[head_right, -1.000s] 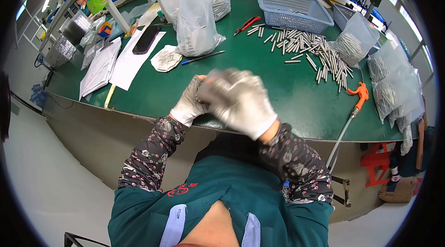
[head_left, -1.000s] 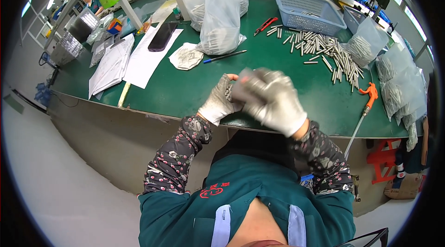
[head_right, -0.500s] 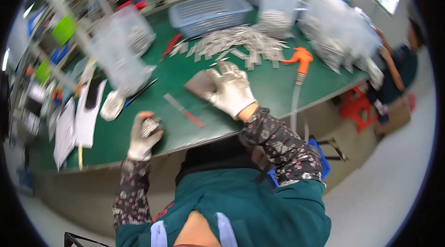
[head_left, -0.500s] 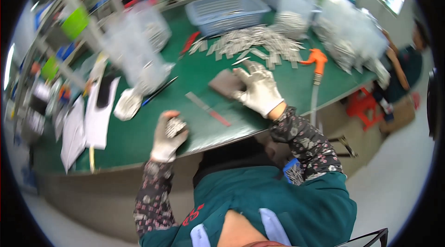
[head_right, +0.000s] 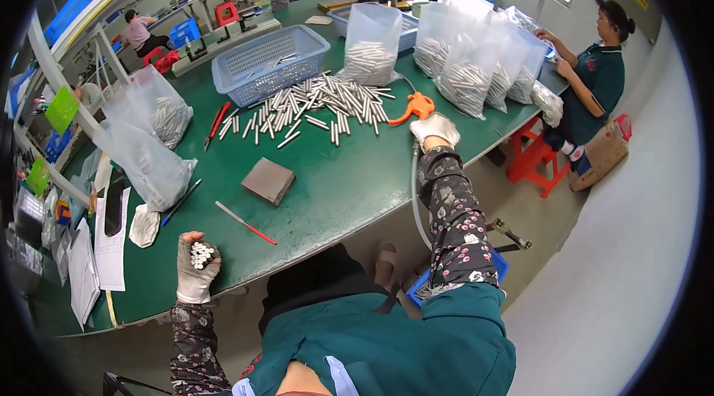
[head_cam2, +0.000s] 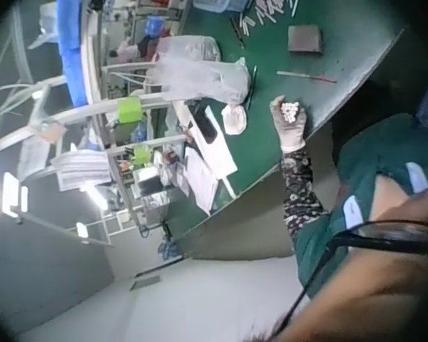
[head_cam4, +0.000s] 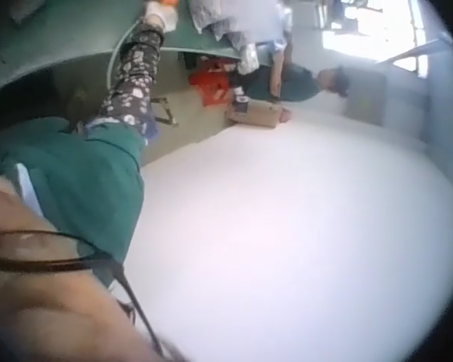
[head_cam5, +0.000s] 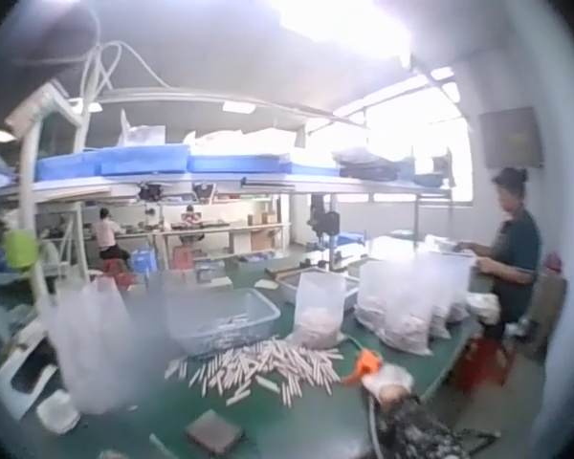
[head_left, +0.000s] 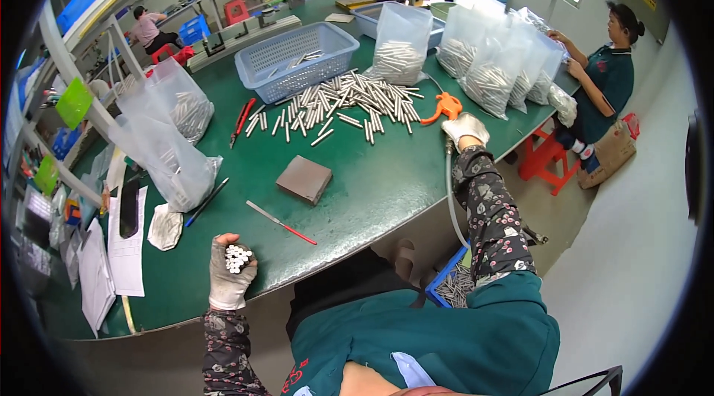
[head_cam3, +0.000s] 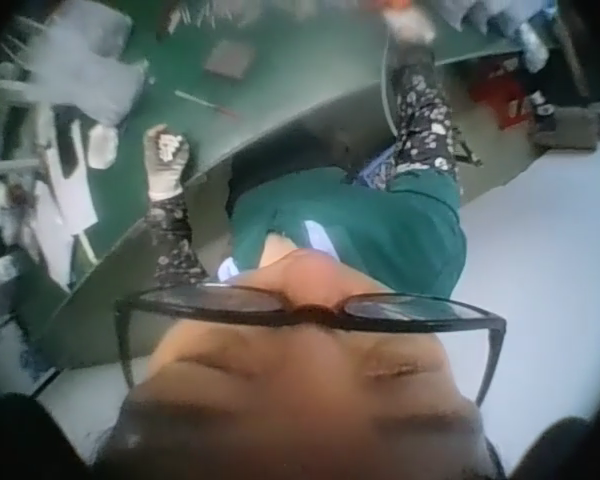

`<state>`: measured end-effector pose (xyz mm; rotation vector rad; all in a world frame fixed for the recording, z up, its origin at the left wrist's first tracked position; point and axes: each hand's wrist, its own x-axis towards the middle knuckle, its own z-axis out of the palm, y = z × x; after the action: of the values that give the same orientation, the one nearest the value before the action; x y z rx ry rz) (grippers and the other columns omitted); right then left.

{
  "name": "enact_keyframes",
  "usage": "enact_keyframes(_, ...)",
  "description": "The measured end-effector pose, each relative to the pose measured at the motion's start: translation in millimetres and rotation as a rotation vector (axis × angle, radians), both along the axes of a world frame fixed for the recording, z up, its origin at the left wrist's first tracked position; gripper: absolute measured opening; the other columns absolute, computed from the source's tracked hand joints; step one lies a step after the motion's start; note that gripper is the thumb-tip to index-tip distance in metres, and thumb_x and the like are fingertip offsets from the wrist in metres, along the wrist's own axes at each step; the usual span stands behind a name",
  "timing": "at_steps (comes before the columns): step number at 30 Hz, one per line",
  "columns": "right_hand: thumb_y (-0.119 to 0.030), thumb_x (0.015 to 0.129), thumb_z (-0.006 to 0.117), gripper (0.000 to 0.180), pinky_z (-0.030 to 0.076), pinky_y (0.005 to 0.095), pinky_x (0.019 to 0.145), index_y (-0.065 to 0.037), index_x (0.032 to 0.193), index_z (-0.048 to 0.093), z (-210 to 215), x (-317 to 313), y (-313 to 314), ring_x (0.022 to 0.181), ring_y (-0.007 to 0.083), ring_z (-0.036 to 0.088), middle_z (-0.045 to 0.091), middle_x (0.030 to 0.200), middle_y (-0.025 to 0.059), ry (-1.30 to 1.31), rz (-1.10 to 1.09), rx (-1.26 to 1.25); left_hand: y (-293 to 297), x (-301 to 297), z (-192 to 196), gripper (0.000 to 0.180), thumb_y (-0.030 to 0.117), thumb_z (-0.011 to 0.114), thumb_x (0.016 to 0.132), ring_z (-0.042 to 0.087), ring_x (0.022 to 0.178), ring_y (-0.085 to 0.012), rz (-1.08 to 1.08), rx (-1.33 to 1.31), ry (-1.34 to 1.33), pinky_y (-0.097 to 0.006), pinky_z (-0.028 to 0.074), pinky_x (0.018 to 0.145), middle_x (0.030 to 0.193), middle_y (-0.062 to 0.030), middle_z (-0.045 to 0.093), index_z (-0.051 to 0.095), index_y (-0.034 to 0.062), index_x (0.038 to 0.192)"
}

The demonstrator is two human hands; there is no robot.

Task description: Cleaning, sorting, and arranging small metal rods in rows on a workbench in a factory setting.

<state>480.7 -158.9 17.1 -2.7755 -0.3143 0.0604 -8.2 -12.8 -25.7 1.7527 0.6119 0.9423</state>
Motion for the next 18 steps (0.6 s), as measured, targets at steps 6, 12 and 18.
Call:
enact_keyframes(6, -0.025, 0.072, 0.062, 0.023, 0.044, 0.0303, 0.048, -0.002, 0.072, 0.056, -17, 18, -23, 0.049, 0.0202, 0.054, 0.054, 0.057, 0.0093, 0.515, 0.010, 0.978, -6, -4, 1, 0.055, -0.013, 0.065, 0.064, 0.052, 0.072, -0.0071, 0.058, -0.020, 0.035, -0.021, 0.045, 0.068, 0.081, 0.0005, 0.052, 0.047, 0.0082, 0.111)
enact_keyframes(12, -0.023, 0.085, 0.063, 0.049, 0.048, 0.0244, 0.054, -0.006, 0.127, 0.046, 16, -61, -72, 0.065, 0.0169, 0.058, 0.055, 0.111, 0.0182, 1.065, 0.664, 1.868, -5, -6, -4, 0.052, -0.009, 0.067, 0.066, 0.052, 0.075, -0.0080, 0.004, -0.079, 0.039, -0.021, 0.044, 0.070, 0.084, 0.0008, 0.050, 0.048, 0.0067, 0.112)
enact_keyframes(18, -0.016, 0.068, 0.071, 0.062, 0.050, 0.0274, 0.050, 0.001, 0.123, 0.047, 16, -127, -70, 0.049, 0.0236, 0.057, 0.059, 0.098, 0.0331, 1.226, 0.962, 1.640, -5, -8, 3, 0.051, -0.008, 0.067, 0.067, 0.052, 0.078, -0.0078, 0.010, -0.027, 0.073, -0.021, 0.045, 0.072, 0.085, 0.0011, 0.050, 0.048, 0.0064, 0.113)
